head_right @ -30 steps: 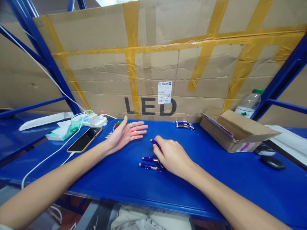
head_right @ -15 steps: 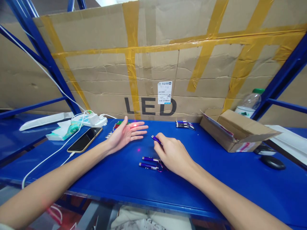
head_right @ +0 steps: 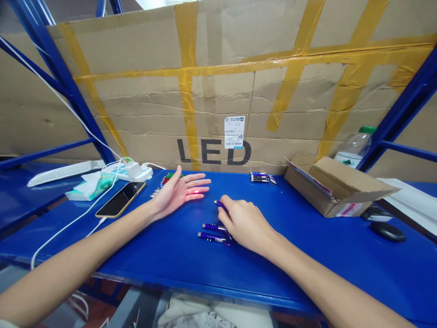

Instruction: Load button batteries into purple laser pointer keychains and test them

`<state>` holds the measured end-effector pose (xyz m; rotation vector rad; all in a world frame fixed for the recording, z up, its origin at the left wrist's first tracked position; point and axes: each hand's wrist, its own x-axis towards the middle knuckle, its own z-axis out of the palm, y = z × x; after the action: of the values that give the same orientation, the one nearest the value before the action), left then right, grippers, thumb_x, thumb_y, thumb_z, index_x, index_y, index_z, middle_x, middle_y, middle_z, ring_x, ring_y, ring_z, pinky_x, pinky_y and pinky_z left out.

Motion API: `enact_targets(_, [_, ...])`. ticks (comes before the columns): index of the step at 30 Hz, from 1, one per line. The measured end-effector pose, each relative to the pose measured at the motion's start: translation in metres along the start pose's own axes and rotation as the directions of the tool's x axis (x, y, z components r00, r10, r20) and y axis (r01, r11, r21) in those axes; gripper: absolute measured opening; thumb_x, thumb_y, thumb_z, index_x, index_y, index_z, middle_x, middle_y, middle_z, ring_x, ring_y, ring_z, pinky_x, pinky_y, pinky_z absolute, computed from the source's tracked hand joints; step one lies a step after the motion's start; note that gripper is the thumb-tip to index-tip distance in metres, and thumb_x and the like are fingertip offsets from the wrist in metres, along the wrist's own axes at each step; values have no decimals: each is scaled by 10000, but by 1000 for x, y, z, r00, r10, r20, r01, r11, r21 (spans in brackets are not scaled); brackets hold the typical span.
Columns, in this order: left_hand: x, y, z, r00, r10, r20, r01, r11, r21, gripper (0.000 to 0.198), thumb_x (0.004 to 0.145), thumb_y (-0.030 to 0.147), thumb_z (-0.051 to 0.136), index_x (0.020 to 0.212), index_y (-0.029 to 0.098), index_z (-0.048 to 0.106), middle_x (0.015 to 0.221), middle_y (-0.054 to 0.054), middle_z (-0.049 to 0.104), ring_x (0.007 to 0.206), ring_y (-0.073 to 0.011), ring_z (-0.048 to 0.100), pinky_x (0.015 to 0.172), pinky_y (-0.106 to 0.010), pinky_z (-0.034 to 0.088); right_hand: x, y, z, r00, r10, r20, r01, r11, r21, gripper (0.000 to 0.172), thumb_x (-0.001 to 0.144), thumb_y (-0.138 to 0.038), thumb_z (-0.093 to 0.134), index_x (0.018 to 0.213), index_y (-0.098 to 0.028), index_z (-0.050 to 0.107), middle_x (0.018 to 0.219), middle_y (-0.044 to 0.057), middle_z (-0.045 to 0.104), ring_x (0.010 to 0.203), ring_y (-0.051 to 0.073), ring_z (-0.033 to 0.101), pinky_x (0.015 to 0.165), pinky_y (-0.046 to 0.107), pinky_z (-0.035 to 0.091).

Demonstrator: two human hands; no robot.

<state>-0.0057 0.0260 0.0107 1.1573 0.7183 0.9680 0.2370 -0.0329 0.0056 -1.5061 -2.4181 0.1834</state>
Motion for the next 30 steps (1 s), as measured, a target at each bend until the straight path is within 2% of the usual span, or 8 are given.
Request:
enact_targets(3, [1, -1, -1, 1000, 3, -2, -3, 1000, -3, 822, 1067, 762, 265, 1444, 134, 639, 1572, -227, 592, 1414, -386, 601, 1158, -529, 468, 0, 0, 2, 1000, -6, 25, 6, 1000, -13, 230, 1125, -329, 413, 1004, -235, 584, 857, 52, 753, 774, 245, 719, 624, 314, 263])
enact_targets(6, [0, -1, -1, 1000, 11, 9, -11, 1000, 9, 826, 1056, 778, 289, 1455, 145, 638, 1570, -217, 598, 1419, -385, 597, 1157, -521, 469, -1, 0, 2, 1000, -22, -15, 23, 999, 41, 230, 1142, -352, 388, 1108, -242, 587, 869, 42, 758, 765, 237, 718, 626, 310, 278])
enact_targets(10, [-1, -1, -1, 1000, 13, 16, -13, 1000, 21, 824, 1051, 787, 292, 1458, 161, 640, 1566, -208, 604, 1425, -382, 592, 1164, -522, 462, -2, -1, -1, 1000, 0, -21, 2, 996, 86, 272, 1156, -399, 346, 1171, -254, 576, 764, 9, 715, 690, 236, 686, 615, 312, 280])
enact_targets(15, [-1, -1, -2, 1000, 18, 23, -18, 1000, 17, 835, 1042, 797, 307, 1466, 157, 636, 1567, -213, 602, 1429, -392, 586, 1165, -532, 460, -2, -4, -3, 1000, 8, 9, -9, 993, 117, 248, 1134, -327, 363, 1239, -244, 572, 868, 31, 745, 767, 236, 696, 640, 313, 295])
enact_targets(25, [0, -1, -2, 1000, 10, 21, -10, 1000, 17, 821, 1047, 795, 292, 1452, 170, 639, 1558, -206, 613, 1417, -382, 597, 1159, -528, 467, -2, 0, 0, 999, -48, -2, 48, 996, 74, 312, 1133, -317, 362, 1268, -235, 631, 898, 52, 768, 781, 236, 710, 653, 312, 313])
enact_targets(30, [-1, 0, -1, 1000, 16, 17, -17, 1000, 18, 832, 1043, 795, 307, 1468, 157, 631, 1551, -216, 616, 1420, -389, 593, 1160, -533, 463, 0, 0, 0, 999, 30, -39, -27, 997, 66, 322, 1129, -349, 350, 1200, -229, 639, 829, 53, 761, 710, 236, 694, 619, 313, 286])
